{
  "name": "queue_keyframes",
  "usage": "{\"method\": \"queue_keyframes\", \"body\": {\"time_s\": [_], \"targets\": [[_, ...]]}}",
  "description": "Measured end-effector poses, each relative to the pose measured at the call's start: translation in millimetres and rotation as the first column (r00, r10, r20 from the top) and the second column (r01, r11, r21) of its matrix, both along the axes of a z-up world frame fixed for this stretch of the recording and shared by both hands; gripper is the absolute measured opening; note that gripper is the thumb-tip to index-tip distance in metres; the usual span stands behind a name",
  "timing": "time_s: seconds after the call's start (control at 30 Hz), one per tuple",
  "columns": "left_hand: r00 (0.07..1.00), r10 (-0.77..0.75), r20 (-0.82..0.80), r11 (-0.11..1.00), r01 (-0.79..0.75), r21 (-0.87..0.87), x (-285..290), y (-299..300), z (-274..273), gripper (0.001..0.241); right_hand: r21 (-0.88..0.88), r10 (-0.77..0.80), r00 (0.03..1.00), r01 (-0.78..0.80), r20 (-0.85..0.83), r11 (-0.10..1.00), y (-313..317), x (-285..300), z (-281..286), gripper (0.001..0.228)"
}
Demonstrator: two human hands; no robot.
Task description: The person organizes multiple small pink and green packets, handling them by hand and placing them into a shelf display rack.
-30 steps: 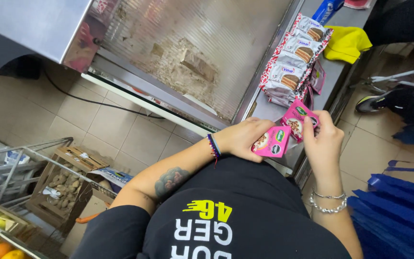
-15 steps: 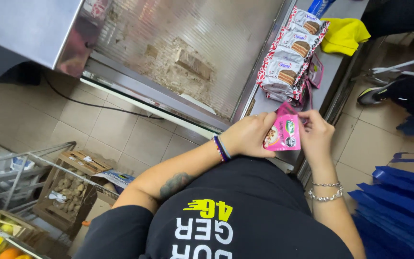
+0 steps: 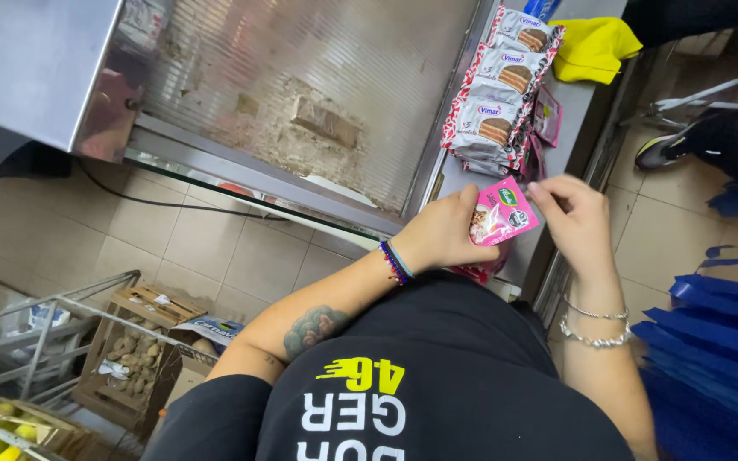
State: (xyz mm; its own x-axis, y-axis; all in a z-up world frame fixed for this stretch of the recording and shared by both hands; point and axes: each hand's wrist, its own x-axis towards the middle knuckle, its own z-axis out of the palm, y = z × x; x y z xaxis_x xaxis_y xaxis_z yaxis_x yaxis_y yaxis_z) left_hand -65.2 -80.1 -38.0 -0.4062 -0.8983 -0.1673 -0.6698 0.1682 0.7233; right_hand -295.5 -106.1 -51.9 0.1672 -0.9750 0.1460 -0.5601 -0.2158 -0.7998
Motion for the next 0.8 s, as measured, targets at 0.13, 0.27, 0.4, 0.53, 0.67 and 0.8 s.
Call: {"method": "queue_keyframes", "body": {"time_s": [0.13, 0.27, 0.4, 0.53, 0.67, 0.8], "targets": [[0.999, 0.011, -0.054, 1.000, -0.009, 0.025, 0, 0, 18, 0.075, 0.304, -0.047, 0.927, -0.074, 0.372, 0.950, 12, -1, -9, 0.013], [0.995, -0.013, -0.098, 0.999, 0.018, 0.047, -2, -3, 17, 0.078, 0.400, -0.115, 0.790, -0.173, 0.602, 0.900, 15, -14, -47, 0.027], [0.989, -0.055, -0.141, 0.997, 0.062, 0.043, 1, -6, 5, 0.076, 0.432, -0.090, 0.818, -0.203, 0.568, 0.879, 19, -17, -34, 0.033], [0.967, -0.100, -0.235, 0.990, 0.120, 0.070, 5, -11, -4, 0.076, 0.374, -0.063, 0.874, -0.140, 0.481, 0.917, 9, -13, -29, 0.033], [0.938, -0.114, -0.327, 0.985, 0.149, 0.085, 13, -17, -24, 0.077, 0.264, -0.112, 0.915, 0.006, 0.388, 0.965, 2, -17, -7, 0.021], [0.910, -0.145, -0.388, 0.985, 0.171, 0.032, 20, -20, -26, 0.071, 0.111, -0.171, 0.876, 0.135, 0.452, 0.985, -9, -21, -17, 0.021]]}}
